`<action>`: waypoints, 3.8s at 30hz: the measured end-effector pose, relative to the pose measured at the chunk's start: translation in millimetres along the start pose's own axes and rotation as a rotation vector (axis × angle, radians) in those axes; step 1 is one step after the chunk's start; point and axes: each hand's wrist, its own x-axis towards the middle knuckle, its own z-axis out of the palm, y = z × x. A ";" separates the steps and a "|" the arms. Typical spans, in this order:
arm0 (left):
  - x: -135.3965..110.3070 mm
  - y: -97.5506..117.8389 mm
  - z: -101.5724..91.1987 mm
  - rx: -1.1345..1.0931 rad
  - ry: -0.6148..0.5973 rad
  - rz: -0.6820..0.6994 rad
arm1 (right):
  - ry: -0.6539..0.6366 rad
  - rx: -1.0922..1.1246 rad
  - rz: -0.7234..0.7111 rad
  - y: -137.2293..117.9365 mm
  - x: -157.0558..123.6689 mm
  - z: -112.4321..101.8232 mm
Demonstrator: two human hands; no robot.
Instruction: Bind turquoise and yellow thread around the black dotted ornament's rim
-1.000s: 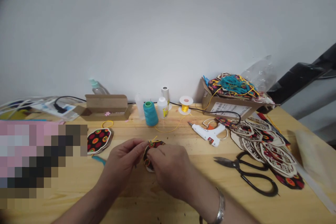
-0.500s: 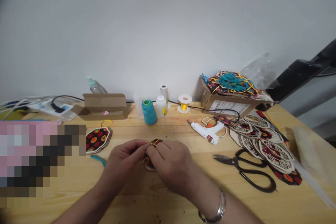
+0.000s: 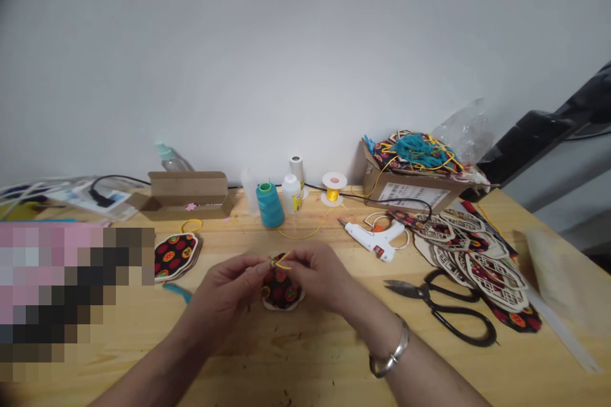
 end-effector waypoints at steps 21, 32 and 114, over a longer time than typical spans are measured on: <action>0.1 -1.3 0.8 -0.067 0.088 0.000 | 0.232 0.330 0.088 -5.7 0.3 5.6; -3.7 3.4 3.8 0.043 0.084 0.007 | 0.327 -0.005 -0.073 -0.6 -2.2 4.6; -6.4 3.0 2.2 0.143 -0.264 -0.073 | 0.149 -0.107 -0.201 -8.1 -7.6 -7.6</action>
